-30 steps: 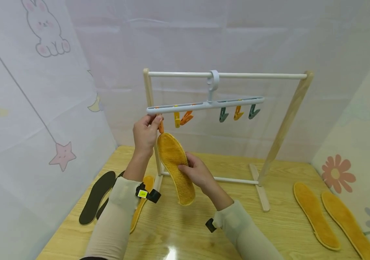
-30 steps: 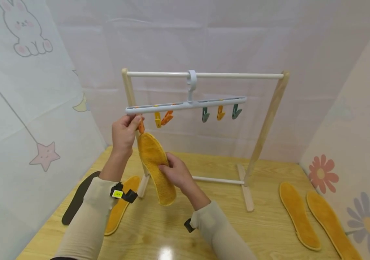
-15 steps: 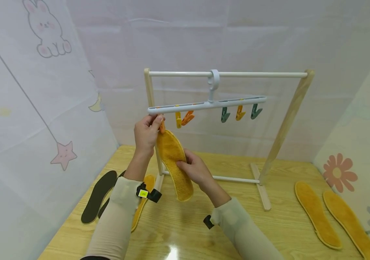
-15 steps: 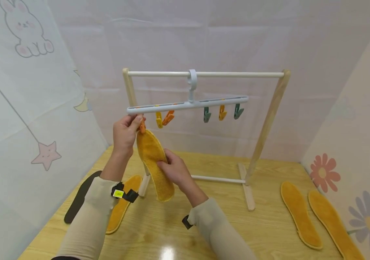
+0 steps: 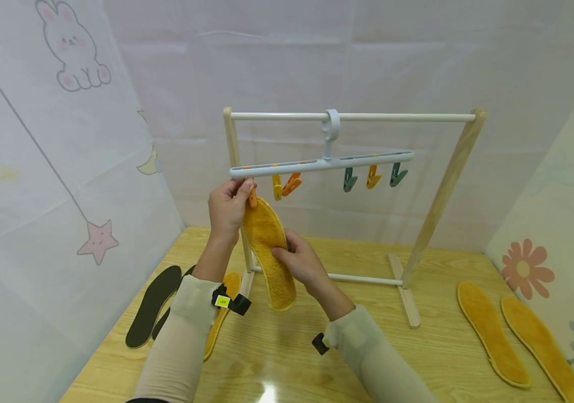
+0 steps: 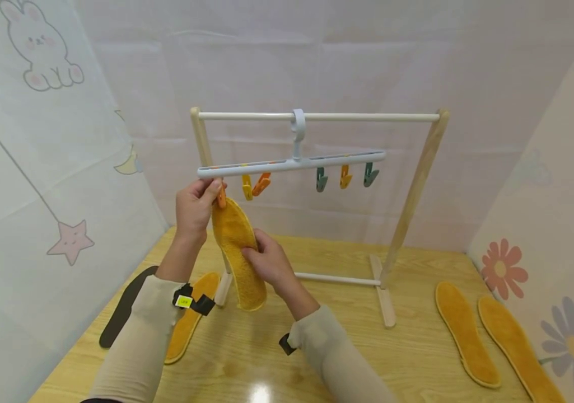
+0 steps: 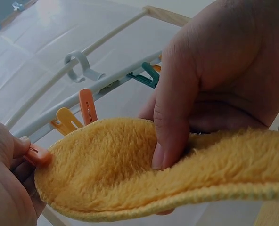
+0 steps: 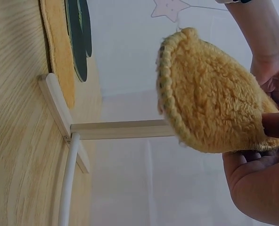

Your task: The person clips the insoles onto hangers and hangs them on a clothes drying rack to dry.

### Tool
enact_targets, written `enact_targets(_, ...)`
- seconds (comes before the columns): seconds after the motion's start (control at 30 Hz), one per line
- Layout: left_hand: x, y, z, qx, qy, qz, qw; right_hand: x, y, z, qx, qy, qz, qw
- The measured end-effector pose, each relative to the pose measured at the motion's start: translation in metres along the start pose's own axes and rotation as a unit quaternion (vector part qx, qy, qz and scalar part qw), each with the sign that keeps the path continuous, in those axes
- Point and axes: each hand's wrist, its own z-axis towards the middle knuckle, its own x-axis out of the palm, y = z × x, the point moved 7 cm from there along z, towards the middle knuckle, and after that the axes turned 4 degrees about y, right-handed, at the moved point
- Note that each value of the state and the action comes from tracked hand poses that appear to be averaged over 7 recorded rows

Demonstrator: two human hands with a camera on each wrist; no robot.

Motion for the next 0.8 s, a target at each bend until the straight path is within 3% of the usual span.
enact_targets(0.4, 0.007, 0.0008, -0.0036, -0.002, 0.043, -0.003, 0.9991, 0.0, -0.0032, -0.0004, -0.001, -0.006, 0.015, 0.9999)
enact_targets(0.6, 0.0047, 0.0053, -0.0052, -0.015, 0.062, -0.011, 0.9979, 0.0015, -0.0046, 0.0014, -0.004, 0.011, 0.011, 0.9999)
enact_targets(0.8, 0.0018, 0.0069, -0.0037, -0.015, 0.079, 0.014, 0.9967, 0.0007, -0.0056, 0.0009, -0.005, 0.031, -0.015, 0.9994)
